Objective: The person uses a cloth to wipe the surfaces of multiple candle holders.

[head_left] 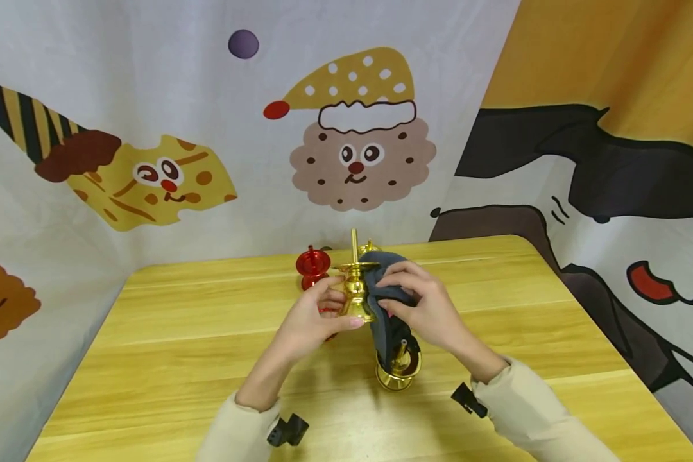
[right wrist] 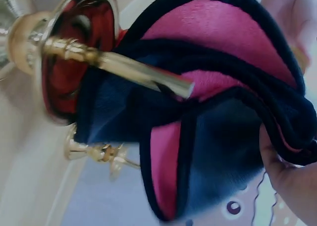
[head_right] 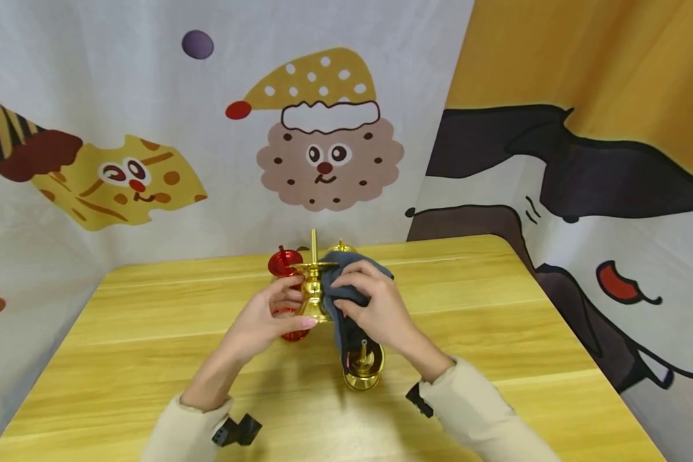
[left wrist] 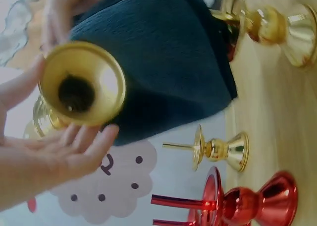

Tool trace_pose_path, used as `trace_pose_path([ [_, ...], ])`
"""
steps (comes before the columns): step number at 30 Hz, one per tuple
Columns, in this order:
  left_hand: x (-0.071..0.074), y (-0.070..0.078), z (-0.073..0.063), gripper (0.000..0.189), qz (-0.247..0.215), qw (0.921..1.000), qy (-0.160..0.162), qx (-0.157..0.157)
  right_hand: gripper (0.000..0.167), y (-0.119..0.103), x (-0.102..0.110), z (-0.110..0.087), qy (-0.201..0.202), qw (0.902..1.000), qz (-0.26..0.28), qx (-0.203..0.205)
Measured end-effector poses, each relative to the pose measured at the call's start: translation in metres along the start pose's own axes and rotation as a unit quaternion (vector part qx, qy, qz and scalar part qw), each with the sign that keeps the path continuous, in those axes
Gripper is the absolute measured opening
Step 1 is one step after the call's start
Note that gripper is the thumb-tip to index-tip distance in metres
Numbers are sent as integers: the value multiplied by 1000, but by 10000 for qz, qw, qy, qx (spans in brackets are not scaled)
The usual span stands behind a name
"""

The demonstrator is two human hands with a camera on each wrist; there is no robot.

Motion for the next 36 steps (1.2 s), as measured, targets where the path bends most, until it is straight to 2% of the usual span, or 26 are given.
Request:
trace_pose_path([
  [2,3,0,-1,65,-698,9967,-404,53,23,4,1,0,-50,9996,245,-93],
  [4,4,1,-2,63,-1206,9892,-830,56,23,7,2,-1,-92,9989,442,-119],
  [6,4,1,-2,62,-1450,9837,-1060,85,23,9,3,-1,-70,9984,553,-69],
  [7,3,1,-2,64,-1455,9837,-1048,93,23,9,3,0,-60,9983,586,-41],
  [9,0,1,-2,65,-1138,9903,-791,84,23,8,2,0,-29,9984,573,-14],
  [12,-6,0,-1,69,-295,9995,-137,39,23,3,0,0,20,9996,271,-84],
  [15,-10,0,-1,71,475,9982,341,-123,23,-3,-1,0,62,9997,-218,-122],
  [17,-10,0,0,71,661,9967,421,-201,24,-6,-1,-1,72,9993,-339,-114],
  [18,-10,0,1,70,594,9973,383,-213,24,-6,0,-1,78,9994,-329,-92],
  [20,-7,0,2,68,208,9995,147,-170,23,-4,2,-1,76,9999,-134,-71],
  [22,-3,1,1,66,-448,9986,-258,-116,23,0,4,-1,49,9997,228,-76],
  [25,1,4,1,67,-1386,9856,-964,-86,22,6,6,-1,-14,9978,653,-107],
  [27,1,6,0,68,-1642,9791,-1198,-80,22,9,6,0,-34,9968,786,-113],
  [29,0,7,0,72,-1492,9825,-1110,-58,21,8,5,0,-40,9973,731,-79],
  [33,-4,4,0,77,-488,9980,-395,-22,22,2,2,0,-19,9994,332,-106],
  [36,-5,1,1,76,145,9999,-57,-30,24,-5,2,-1,13,9999,-153,-59],
])
Point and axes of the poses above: each hand's wrist, its own z-axis towards the middle knuckle, its own x-axis out of the back of the hand, y = z × x, the point moved 3 cm from there along z, towards the middle knuckle, and after that the axes turned 9 degrees about -z, right-handed, at the moved point
